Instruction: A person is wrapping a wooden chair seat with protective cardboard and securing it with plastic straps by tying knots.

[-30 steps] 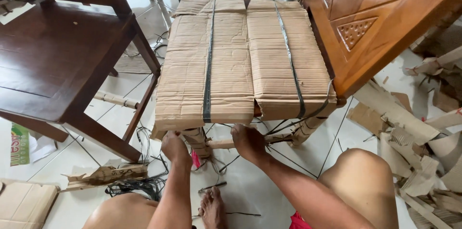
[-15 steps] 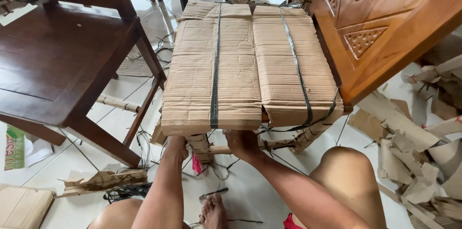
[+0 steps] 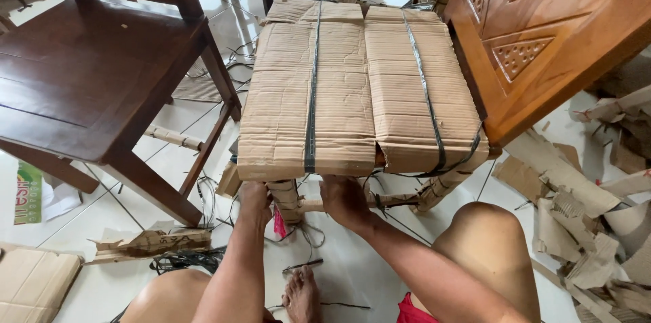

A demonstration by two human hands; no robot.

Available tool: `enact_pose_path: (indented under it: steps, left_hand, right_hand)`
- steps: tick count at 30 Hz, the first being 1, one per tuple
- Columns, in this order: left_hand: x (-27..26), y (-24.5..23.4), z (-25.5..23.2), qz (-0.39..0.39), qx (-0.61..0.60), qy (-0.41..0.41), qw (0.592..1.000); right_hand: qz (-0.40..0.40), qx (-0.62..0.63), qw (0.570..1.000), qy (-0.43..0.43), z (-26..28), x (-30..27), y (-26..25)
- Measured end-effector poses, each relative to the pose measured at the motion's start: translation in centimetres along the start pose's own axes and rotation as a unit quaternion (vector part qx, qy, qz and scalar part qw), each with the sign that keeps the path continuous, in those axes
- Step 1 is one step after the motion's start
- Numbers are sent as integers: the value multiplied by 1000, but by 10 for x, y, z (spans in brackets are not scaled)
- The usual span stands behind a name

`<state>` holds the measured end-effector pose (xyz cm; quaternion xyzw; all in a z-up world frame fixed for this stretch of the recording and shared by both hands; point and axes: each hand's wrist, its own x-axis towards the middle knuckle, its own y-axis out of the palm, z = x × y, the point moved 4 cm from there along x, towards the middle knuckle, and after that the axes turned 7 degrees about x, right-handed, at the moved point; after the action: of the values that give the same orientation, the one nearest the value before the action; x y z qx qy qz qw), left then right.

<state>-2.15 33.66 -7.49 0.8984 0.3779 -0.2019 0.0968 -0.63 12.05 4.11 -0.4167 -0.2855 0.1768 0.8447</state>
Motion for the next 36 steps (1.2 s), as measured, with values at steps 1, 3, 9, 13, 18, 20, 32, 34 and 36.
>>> enact_pose_path:
  steps: [1,3,9,13,18,20,32,34,36]
  left_hand:
    - [-6,0,-7,-1,-1,0,1000]
    - [-19,-2,-20,-10,13,3,1000]
    - [3,-12,-7,-13,1,0,1000]
    - [8,-11,-4,-14,-19,0,1000]
    - [-31,-5,-29,-34,-33,27,999]
    - [-43,-2,-35,-36,-33,34,998]
    - [-45,-1,-31,-78,-82,35,993]
    - [-56,-1,-38,-86,-70,31,993]
    - [-66,0,-47,-97,-64,55,992]
  right_hand:
    - [0,0,1000,-1,13,-2,-16]
    - [-45,-12,998,-51,43,-9,-51]
    - [92,73,990,82,-2,-35,-29]
    - [131,205,935,260,-36,-44,-22]
    - [-77,485,701,516,-57,-86,-60]
    - [-147,498,681,516,-67,-90,-76]
    - [-282,567,622,461,-72,-94,-127]
    - [-283,566,623,460,-70,-93,-130]
    - [-290,548,633,463,-69,-93,-132]
